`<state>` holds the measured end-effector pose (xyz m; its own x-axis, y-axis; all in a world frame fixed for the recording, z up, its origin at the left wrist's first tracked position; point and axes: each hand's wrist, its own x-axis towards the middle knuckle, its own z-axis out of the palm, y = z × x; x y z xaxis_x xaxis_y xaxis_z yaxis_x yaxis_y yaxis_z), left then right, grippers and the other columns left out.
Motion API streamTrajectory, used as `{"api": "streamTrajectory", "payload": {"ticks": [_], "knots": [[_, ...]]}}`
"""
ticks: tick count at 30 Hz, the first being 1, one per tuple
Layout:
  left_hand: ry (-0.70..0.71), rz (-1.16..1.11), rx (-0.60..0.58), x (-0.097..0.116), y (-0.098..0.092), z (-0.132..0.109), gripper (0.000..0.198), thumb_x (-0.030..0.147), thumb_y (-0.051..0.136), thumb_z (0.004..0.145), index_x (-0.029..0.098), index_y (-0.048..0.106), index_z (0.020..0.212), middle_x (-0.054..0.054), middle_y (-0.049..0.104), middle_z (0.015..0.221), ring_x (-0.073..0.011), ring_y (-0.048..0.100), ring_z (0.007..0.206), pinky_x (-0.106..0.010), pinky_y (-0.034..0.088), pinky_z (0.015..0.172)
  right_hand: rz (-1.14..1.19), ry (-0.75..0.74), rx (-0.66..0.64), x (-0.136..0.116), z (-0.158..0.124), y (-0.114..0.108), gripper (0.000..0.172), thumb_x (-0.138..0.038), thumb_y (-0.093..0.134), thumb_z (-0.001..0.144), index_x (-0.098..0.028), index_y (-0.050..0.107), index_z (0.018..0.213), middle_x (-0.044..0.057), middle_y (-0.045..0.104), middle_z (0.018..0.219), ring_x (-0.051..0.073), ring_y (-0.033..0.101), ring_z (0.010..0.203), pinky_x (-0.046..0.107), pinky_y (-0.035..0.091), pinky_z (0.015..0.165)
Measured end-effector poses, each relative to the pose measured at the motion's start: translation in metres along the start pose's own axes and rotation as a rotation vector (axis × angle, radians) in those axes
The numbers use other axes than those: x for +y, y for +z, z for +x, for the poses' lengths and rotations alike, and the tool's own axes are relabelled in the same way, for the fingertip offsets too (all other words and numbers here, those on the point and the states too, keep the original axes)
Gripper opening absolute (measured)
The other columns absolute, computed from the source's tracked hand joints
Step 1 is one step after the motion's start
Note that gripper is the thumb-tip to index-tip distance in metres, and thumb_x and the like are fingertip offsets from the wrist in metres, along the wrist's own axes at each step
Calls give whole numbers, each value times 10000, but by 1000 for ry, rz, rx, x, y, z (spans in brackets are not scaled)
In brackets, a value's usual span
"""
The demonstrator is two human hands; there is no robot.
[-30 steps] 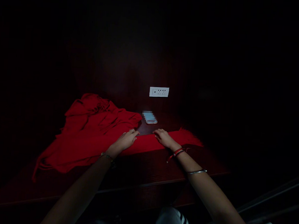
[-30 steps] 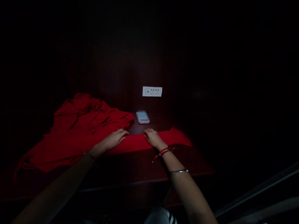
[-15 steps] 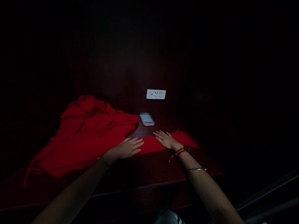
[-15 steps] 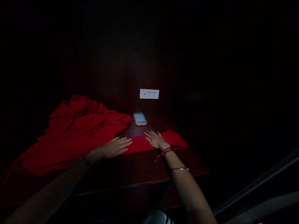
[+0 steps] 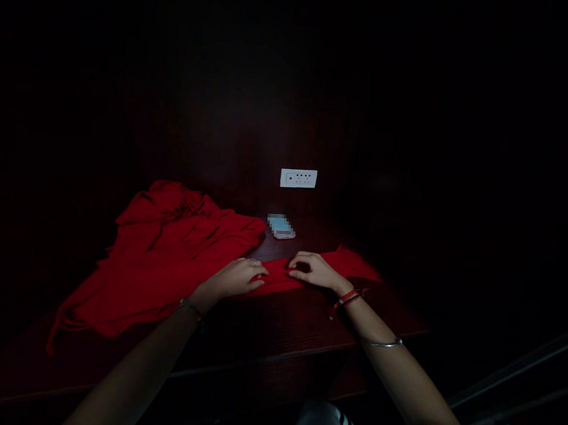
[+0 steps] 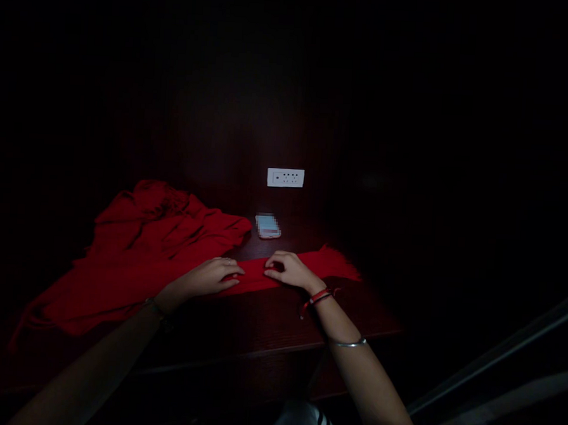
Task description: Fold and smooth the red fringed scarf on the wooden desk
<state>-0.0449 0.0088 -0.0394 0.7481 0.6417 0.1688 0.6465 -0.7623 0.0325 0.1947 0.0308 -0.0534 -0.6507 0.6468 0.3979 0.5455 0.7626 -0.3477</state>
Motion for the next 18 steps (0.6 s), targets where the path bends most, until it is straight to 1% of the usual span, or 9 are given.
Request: {"api": "streamTrajectory", "payload": {"ticks": [2, 6, 10, 12, 15, 18], "knots": [[0, 14, -12, 0, -2, 1, 225, 284, 386, 839, 193, 568, 935, -30, 593, 897, -148, 531, 831, -243, 365, 769, 14, -29, -50, -7, 0, 1, 247, -373, 523, 768, -162, 611, 861, 45, 604, 829, 134, 550, 755, 244, 413, 714], [12, 30, 3, 3, -2, 0, 162, 239, 382, 836, 190, 534, 868, -11, 579, 839, -134, 524, 754, -224, 368, 690, -23, -85, -123, -12, 1, 7, 245, -351, 543, 756, -165, 618, 897, 49, 593, 844, 140, 543, 766, 244, 400, 724], [77, 120, -1, 7, -4, -1, 126, 192, 392, 825, 193, 516, 804, -8, 555, 825, -131, 508, 742, -224, 362, 679, -47, -119, -138, -13, 1, 10, 221, -302, 472, 808, -174, 629, 898, 48, 592, 850, 134, 542, 782, 233, 391, 742], [91, 188, 15, 8, -5, -1, 133, 169, 387, 823, 193, 515, 795, -16, 547, 846, -138, 502, 760, -233, 360, 689, -65, -123, -139, -13, 0, 9, 225, -276, 449, 820, -177, 618, 930, 47, 593, 865, 134, 542, 786, 231, 390, 747], [95, 254, 34, 9, -6, 0, 150, 156, 377, 826, 191, 519, 793, -26, 537, 875, -147, 496, 784, -247, 359, 704, -109, -114, -127, -17, 0, 7, 242, -248, 468, 800, -179, 574, 1006, 50, 586, 928, 146, 536, 822, 243, 386, 770], [129, 265, -10, 11, -4, 0, 173, 153, 369, 831, 189, 525, 765, -22, 537, 832, -149, 499, 776, -248, 364, 695, -160, -124, -125, -22, 0, 6, 270, -238, 505, 767, -174, 547, 1026, 54, 575, 949, 162, 522, 852, 259, 384, 786]]}}
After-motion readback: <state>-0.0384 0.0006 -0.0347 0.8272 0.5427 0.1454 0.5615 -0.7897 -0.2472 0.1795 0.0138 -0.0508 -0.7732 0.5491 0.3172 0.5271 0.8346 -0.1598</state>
